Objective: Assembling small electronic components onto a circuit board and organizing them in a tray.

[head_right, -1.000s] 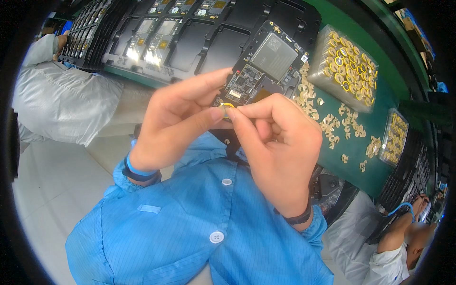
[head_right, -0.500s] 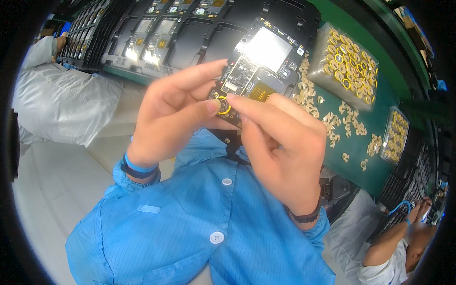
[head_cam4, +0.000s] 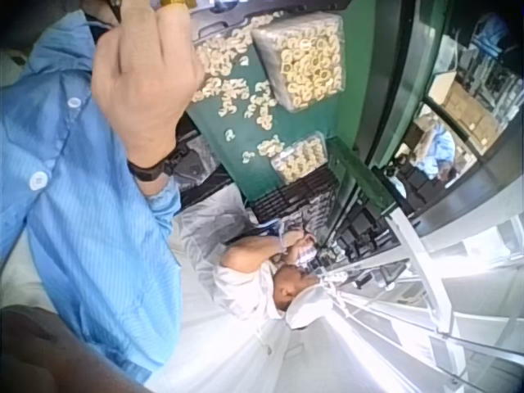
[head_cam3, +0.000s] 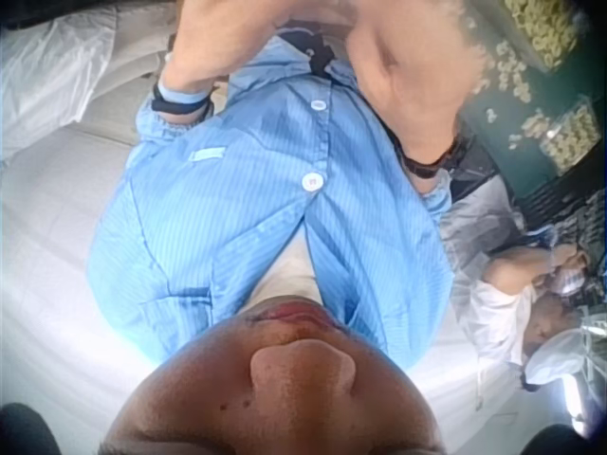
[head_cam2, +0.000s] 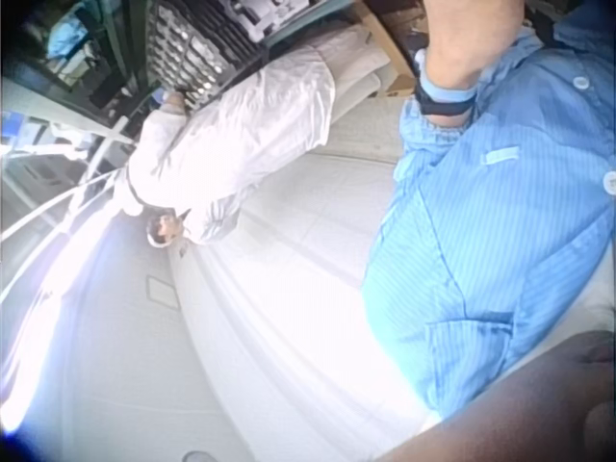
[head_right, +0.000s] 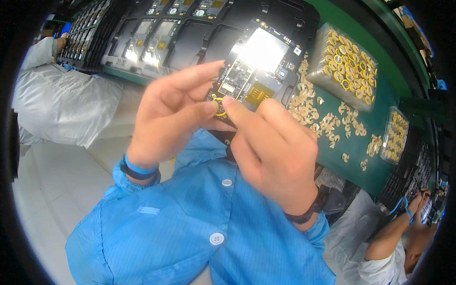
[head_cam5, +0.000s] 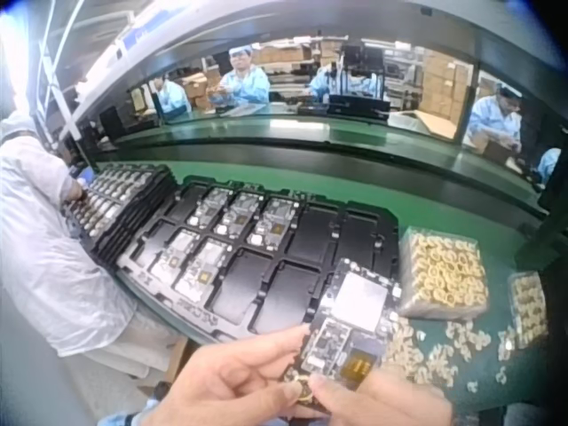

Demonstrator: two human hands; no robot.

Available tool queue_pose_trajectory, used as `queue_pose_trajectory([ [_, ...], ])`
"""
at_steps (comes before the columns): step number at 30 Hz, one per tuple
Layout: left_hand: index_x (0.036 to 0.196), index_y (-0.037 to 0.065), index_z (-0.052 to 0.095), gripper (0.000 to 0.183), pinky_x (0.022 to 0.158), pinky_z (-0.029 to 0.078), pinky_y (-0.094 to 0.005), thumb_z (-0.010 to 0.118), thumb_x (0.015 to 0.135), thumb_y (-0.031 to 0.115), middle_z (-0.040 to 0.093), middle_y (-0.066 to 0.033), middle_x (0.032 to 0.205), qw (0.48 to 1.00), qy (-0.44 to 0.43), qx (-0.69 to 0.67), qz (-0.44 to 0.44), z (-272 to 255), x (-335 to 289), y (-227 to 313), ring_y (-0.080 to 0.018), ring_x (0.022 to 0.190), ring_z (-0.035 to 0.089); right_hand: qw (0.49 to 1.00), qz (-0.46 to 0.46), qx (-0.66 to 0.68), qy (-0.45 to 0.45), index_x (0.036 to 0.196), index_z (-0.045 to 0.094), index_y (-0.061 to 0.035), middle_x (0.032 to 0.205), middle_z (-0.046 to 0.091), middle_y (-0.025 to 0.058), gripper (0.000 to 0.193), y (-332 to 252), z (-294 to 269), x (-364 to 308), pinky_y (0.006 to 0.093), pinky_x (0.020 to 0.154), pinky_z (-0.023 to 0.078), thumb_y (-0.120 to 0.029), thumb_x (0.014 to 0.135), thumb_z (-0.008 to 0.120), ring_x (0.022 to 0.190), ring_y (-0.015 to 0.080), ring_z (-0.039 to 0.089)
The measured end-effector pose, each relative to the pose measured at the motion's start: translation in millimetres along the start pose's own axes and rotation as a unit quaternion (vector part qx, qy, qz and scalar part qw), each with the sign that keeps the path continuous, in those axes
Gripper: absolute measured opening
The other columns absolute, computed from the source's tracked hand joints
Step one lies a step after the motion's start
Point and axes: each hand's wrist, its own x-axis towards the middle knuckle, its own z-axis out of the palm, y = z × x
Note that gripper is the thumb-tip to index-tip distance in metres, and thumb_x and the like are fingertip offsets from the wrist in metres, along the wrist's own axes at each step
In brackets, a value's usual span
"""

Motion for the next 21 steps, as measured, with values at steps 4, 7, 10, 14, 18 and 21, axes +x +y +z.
queue_pose_trajectory([
  [4, 0.155, -0.009, 0.045, 0.052, 0.093, 0.063, -0.0286, 0.058, 0.105, -0.004, 0.069, -0.013, 0.135, 0.999, 0.029, -0.027, -0.013, 1.4, -4.3, -2.8, -0.0147, 0.119, 0.068, 0.998, -0.052, -0.015, 0.019, 0.119, 0.079, -0.0025, 0.073, 0.055, 0.0084, 0.041, 5.5, 8.7, -2.4, 0.0322, 0.052, 0.044, 0.011, 0.081, 0.071, 0.056, 0.0188, 0.054],
  [7, 0.157, -0.007, 0.045, 0.057, 0.097, 0.064, -0.0347, 0.061, 0.103, -0.008, 0.063, -0.0207, 0.147, 0.996, 0.018, -0.081, -0.017, -5.1, -9.2, -20.6, -0.0228, 0.125, 0.068, 0.993, 0.042, 0.095, -0.058, 0.119, 0.079, -0.0013, 0.072, 0.055, 0.0063, 0.038, 8.1, 1.6, -3.0, 0.0286, 0.052, 0.039, 0.012, 0.085, 0.068, 0.058, 0.0144, 0.052],
  [10, 0.157, -0.008, 0.043, 0.055, 0.093, 0.063, -0.0314, 0.058, 0.104, -0.007, 0.064, -0.0181, 0.145, 0.995, 0.018, -0.1, -0.013, -5.9, -20.3, -41.5, -0.0193, 0.123, 0.068, 0.992, 0.077, 0.063, -0.079, 0.115, 0.078, 0.0014, 0.074, 0.057, 0.0069, 0.032, 6.7, 0.6, -14.1, 0.0263, 0.056, 0.04, 0.013, 0.087, 0.068, 0.062, 0.0132, 0.054],
  [14, 0.157, -0.008, 0.042, 0.053, 0.097, 0.061, -0.032, 0.056, 0.106, -0.006, 0.064, -0.0178, 0.145, 0.99, 0.041, -0.137, 0.004, -13.2, -36.6, -58.1, -0.0188, 0.126, 0.066, 0.925, 0.274, 0.247, 0.091, 0.105, 0.069, 0.0038, 0.096, 0.062, 0.0043, 0.008, 13.2, 27.4, -48.8, 0.0208, 0.068, 0.045, 0.005, 0.097, 0.071, 0.078, 0.0067, 0.057],
  [18, 0.158, -0.007, 0.042, 0.053, 0.099, 0.06, -0.033, 0.055, 0.106, -0.007, 0.062, -0.0178, 0.147, 0.985, 0.043, -0.158, 0.045, -19.7, -42.7, -68.8, -0.0193, 0.129, 0.064, 0.925, 0.289, 0.248, -0.013, 0.102, 0.067, 0.0027, 0.096, 0.06, 0.0002, 0.005, 8.2, 36.4, -34.6, 0.0198, 0.067, 0.044, 0.002, 0.099, 0.071, 0.081, 0.0051, 0.057],
  [21, 0.157, -0.007, 0.042, 0.053, 0.1, 0.06, -0.0339, 0.054, 0.106, -0.008, 0.061, -0.0176, 0.148, 0.989, 0.029, -0.139, 0.03, -27.0, -42.5, -66.4, -0.0194, 0.131, 0.062, 0.918, 0.307, 0.252, -0.024, 0.102, 0.066, 0.0028, 0.096, 0.06, -0.0014, 0.005, -0.9, 35.9, -24.5, 0.019, 0.067, 0.042, 0.001, 0.101, 0.071, 0.083, 0.0047, 0.057],
])
